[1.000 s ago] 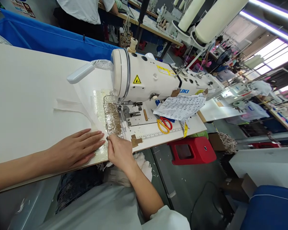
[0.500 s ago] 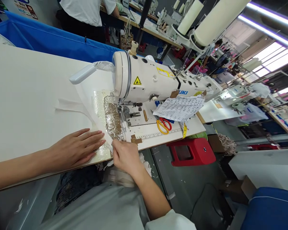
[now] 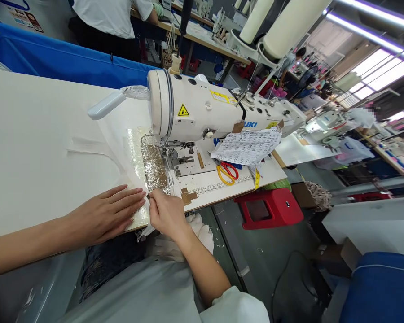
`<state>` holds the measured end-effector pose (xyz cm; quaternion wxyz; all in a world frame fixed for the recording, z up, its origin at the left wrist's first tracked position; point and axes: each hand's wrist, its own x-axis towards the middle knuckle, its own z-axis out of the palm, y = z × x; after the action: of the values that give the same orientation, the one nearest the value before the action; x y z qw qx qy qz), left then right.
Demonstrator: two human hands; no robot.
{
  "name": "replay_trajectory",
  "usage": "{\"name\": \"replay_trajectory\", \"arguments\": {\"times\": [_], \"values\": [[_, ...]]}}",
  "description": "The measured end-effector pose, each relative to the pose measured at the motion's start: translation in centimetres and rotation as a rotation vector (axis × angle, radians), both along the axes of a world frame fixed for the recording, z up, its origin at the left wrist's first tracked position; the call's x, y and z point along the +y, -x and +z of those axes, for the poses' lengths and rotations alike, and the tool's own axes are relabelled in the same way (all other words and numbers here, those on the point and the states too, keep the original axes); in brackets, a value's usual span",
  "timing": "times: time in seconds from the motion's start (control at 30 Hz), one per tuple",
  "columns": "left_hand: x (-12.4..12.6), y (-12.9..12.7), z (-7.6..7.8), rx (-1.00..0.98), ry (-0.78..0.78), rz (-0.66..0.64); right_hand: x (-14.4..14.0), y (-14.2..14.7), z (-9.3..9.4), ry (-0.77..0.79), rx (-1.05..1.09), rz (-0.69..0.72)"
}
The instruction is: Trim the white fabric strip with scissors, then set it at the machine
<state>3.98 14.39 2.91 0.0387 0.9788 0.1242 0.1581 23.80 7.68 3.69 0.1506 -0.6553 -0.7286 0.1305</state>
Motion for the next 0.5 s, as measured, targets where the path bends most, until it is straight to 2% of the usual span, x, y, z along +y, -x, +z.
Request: {"name": "replay_trajectory", "arguments": {"times": [0.27, 0.5], "values": [[0.0, 0.0, -0.1, 0.015, -0.007, 0.003, 0.6, 0.6, 0.2, 0.001, -0.085, 0.025], [-0.2, 0.0, 0.2, 0.018, -0.038, 0.019, -0.8, -0.8, 1.6, 0.087, -0.204, 0.119]]}}
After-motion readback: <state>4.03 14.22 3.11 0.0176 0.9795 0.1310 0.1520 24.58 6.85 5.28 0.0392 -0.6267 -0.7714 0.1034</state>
